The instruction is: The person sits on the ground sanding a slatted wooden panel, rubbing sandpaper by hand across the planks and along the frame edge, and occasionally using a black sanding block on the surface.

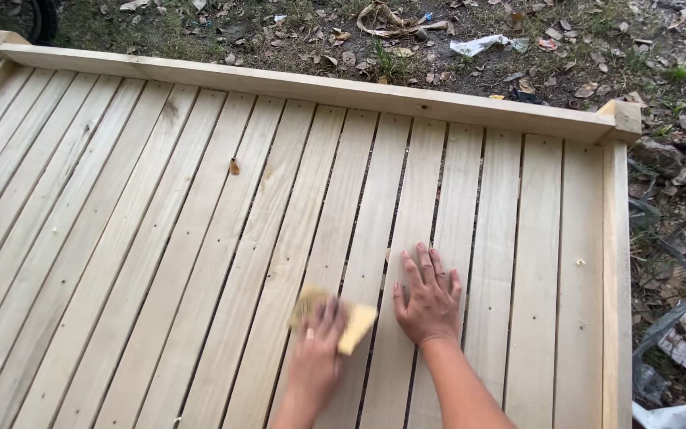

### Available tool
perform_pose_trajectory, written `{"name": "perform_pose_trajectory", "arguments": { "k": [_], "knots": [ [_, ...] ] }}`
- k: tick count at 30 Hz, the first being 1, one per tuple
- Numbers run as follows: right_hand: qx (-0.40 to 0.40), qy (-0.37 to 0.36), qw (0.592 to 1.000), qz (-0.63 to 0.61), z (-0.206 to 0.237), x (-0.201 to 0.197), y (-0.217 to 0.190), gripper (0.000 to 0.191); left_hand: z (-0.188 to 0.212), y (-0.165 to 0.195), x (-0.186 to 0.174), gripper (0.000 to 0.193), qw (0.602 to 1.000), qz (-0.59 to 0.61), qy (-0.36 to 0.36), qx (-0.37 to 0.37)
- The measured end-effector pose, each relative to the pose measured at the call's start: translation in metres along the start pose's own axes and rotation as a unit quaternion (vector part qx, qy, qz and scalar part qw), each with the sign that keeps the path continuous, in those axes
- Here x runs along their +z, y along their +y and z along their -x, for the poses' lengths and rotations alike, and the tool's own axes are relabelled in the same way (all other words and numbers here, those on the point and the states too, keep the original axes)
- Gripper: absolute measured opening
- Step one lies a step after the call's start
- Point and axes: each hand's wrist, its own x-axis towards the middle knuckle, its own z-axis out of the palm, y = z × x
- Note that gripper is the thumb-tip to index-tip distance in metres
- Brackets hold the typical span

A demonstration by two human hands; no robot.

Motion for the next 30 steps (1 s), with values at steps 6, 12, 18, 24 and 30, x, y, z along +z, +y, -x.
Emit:
{"name": "perform_pose_trajectory", "arguments": {
  "k": [6,12,18,24,30],
  "knots": [
    [0.000,0.002,1.000,0.005,-0.001,0.001,0.000,0.062,0.004,0.010,0.020,0.072,0.999,-0.012,0.034,-0.010],
    [0.005,-0.011,1.000,-0.011,-0.001,-0.003,-0.001,0.063,-0.220,0.008,0.016,0.059,0.990,-0.079,0.112,0.034],
    [0.007,-0.021,1.000,-0.012,-0.002,-0.004,-0.002,0.062,-0.303,0.015,0.003,0.054,0.997,-0.058,0.035,-0.035],
    [0.006,-0.008,1.000,-0.011,-0.003,0.001,-0.001,0.062,-0.079,0.007,0.009,0.068,0.996,-0.053,0.070,0.022],
    [0.004,-0.004,1.000,-0.016,-0.002,0.003,-0.001,0.062,0.056,0.017,0.032,0.068,0.993,-0.057,0.053,-0.085]
  ]
}}
